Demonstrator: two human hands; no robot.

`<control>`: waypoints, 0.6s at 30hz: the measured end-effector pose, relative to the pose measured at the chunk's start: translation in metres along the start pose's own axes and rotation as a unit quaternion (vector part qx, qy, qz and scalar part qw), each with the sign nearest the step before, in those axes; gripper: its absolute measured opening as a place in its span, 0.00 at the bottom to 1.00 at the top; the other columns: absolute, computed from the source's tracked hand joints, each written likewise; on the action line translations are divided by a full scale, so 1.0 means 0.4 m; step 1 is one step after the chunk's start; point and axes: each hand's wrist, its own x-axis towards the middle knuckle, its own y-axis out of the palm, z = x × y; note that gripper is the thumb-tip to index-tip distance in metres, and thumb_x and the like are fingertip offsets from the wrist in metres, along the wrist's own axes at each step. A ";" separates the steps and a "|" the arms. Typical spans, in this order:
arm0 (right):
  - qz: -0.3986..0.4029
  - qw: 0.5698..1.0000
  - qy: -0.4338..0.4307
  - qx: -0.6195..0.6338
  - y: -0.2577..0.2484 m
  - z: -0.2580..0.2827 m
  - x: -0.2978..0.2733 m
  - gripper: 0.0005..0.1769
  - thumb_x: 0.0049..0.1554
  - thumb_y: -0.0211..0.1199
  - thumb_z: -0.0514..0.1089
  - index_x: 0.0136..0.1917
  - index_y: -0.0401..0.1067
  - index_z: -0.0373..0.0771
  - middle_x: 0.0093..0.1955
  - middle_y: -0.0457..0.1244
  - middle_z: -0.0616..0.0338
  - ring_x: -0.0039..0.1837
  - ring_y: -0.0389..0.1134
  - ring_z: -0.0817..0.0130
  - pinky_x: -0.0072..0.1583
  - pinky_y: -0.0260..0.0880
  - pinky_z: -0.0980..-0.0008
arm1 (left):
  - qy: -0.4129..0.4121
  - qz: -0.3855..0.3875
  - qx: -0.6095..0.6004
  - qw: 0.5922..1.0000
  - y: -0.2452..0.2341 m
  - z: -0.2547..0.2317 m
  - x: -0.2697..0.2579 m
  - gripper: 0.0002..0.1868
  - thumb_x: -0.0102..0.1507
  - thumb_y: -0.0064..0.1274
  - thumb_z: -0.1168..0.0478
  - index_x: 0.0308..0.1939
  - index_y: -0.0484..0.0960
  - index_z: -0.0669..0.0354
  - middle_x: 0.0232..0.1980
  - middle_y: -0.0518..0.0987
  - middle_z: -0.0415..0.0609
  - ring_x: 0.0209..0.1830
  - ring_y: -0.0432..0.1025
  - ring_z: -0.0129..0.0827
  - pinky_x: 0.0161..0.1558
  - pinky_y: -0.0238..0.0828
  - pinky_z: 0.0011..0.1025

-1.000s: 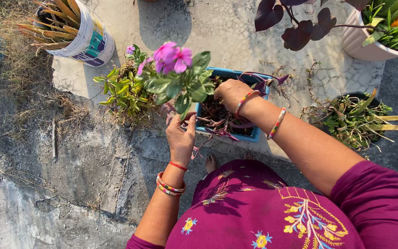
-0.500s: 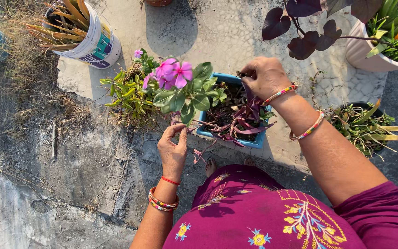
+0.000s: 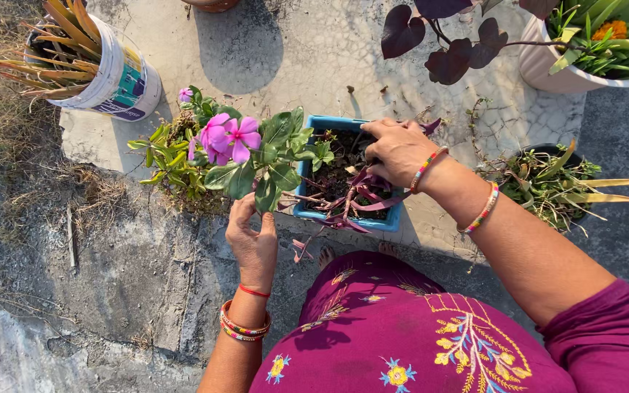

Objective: The person tends to potted plants on a rooftop, removing dry leaves and stems from a purple-leafed plant and a flowering plant. They handle the plants by hand, picking off dead foliage and placing it aside.

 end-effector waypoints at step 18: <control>-0.172 0.967 -0.054 0.181 0.017 0.023 0.067 0.10 0.52 0.67 0.37 0.49 0.79 0.39 0.48 0.70 0.51 0.54 0.70 0.51 0.57 0.72 0.56 | -0.052 0.038 -0.021 0.998 0.002 0.012 -0.029 0.12 0.62 0.50 0.77 0.46 0.84 0.64 0.44 0.81 0.46 0.46 0.75 0.30 0.52 0.69 0.24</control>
